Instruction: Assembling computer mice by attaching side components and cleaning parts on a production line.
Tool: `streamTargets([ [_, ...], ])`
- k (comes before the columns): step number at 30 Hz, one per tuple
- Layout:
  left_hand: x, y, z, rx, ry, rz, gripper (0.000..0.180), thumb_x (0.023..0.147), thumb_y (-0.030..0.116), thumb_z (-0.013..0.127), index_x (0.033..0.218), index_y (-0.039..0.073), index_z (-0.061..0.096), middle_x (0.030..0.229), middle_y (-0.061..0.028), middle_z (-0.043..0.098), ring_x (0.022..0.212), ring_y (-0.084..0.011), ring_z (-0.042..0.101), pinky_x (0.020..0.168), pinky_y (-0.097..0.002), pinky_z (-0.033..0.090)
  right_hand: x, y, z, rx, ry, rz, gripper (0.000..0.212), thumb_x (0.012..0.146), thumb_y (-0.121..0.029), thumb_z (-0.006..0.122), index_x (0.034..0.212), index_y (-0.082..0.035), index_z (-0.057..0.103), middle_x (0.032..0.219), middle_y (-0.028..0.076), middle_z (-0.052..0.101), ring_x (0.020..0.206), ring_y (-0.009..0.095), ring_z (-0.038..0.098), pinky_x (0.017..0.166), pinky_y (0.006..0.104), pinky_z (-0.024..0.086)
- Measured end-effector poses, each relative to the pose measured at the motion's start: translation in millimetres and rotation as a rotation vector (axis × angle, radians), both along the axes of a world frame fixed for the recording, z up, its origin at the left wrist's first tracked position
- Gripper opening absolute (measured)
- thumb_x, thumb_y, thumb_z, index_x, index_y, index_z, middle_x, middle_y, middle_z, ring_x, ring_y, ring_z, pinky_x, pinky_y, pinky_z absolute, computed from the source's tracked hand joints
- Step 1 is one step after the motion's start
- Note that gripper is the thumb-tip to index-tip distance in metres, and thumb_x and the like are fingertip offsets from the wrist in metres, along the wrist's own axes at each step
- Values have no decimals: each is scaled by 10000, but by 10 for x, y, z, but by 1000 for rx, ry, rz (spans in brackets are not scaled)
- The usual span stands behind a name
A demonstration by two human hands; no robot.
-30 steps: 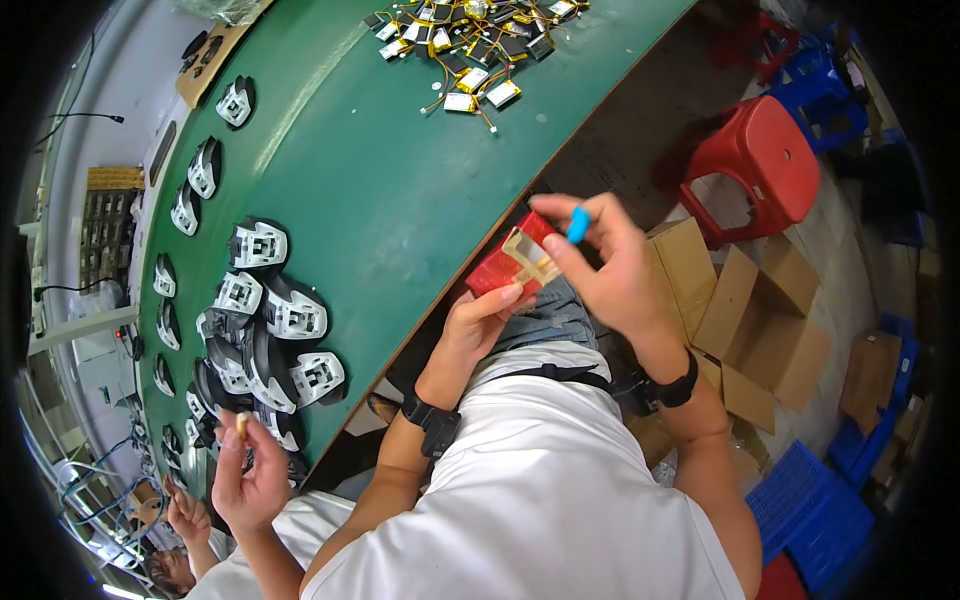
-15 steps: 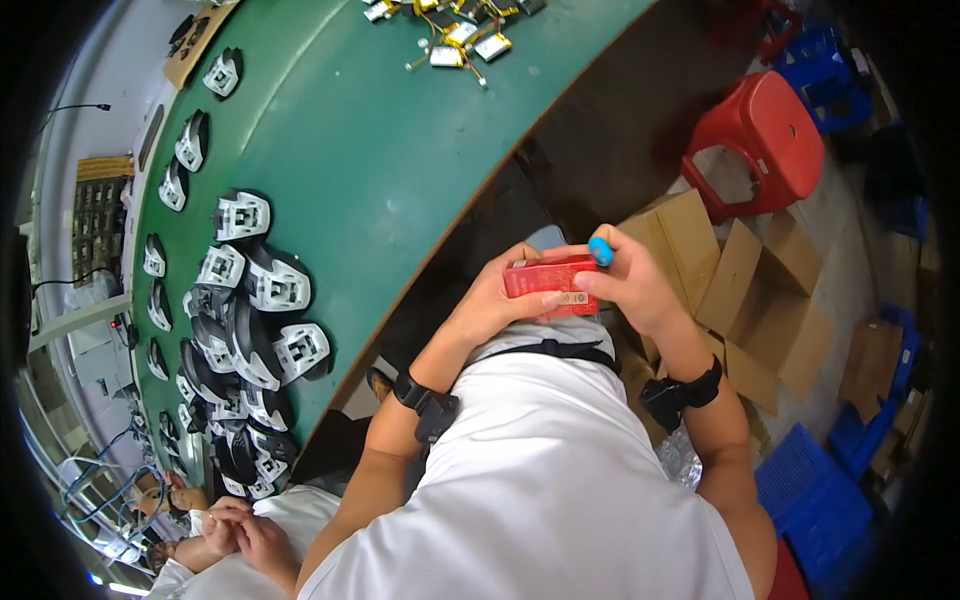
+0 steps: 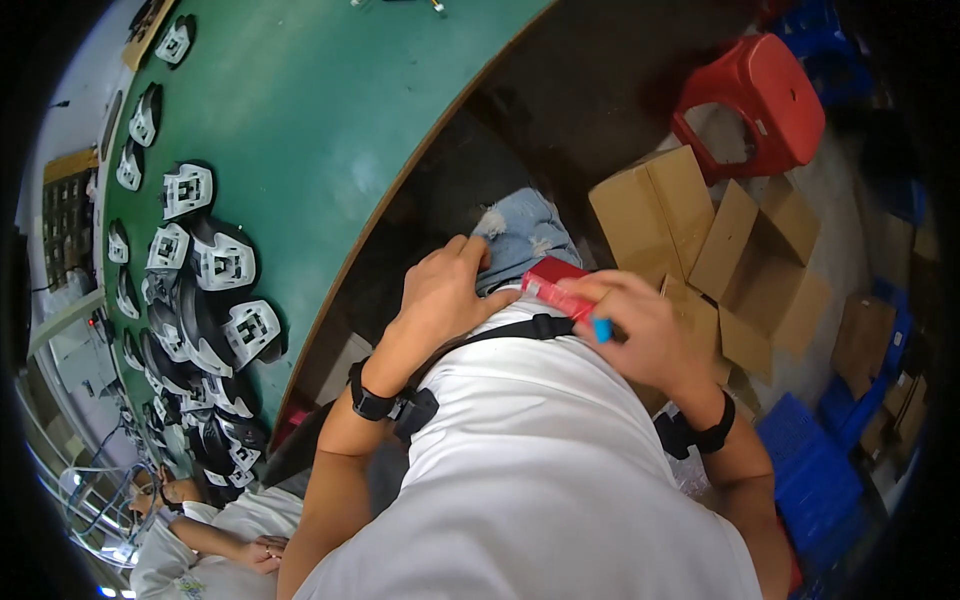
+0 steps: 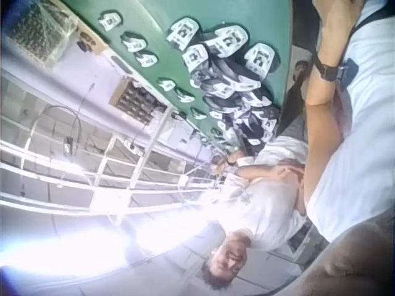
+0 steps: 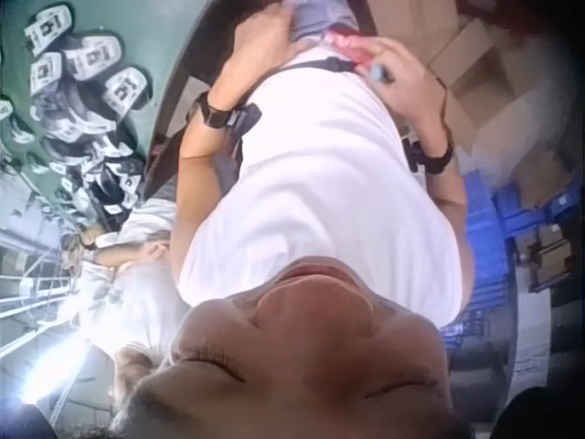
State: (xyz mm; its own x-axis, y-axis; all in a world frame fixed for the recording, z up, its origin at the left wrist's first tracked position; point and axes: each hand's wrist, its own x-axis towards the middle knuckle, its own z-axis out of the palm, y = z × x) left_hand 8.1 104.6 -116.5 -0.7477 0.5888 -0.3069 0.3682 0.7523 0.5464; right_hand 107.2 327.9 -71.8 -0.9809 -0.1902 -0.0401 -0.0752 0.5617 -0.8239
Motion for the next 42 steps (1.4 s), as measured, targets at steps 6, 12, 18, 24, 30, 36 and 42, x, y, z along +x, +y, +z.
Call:
streamTargets([
  [6,-2,-45,-82,93,-73,17,236,754,217,670,840,18,578,801,-157,600,776,-362,609,661,-432,487,-160,99,-18,-71,-173,262,176,733,-66,679,808,-53,520,1256,79,607,1221,294,496,959,386,448],
  [12,-49,37,-54,309,8,187,155,717,109,684,784,20,575,763,-146,589,680,-344,600,585,-414,475,-369,174,-165,-242,-261,323,223,752,-116,724,811,-47,521,1242,80,618,1210,295,529,952,381,468],
  [18,-57,-41,-28,445,194,190,122,704,58,684,737,21,572,724,-139,580,650,-331,597,559,-402,474,-472,-35,-216,-283,-197,382,312,744,-123,758,747,-39,457,1197,120,637,1156,310,579,950,384,474],
  [24,51,104,-108,470,301,118,104,690,64,619,658,28,526,645,-158,555,603,-352,590,527,-439,482,-420,-278,-363,-127,173,244,359,693,-105,807,715,-40,454,1110,181,641,973,343,635,841,391,514],
  [30,122,-8,-68,499,212,257,78,676,69,627,678,35,557,642,-161,576,605,-361,600,538,-462,484,-642,-259,-362,-191,19,428,366,663,-117,822,672,-52,462,1039,139,658,902,301,627,755,364,505],
  [36,99,105,-67,574,306,157,84,684,52,620,697,13,547,682,-178,583,652,-370,604,579,-465,490,-781,-426,-893,96,353,64,341,551,-30,762,727,-32,470,859,130,541,807,328,548,678,383,455],
  [42,43,-105,33,540,207,115,77,708,67,627,722,15,572,707,-172,588,670,-376,600,577,-448,477,-981,-492,-979,257,242,129,248,620,-64,664,781,-51,477,816,154,442,801,387,503,653,468,423],
])
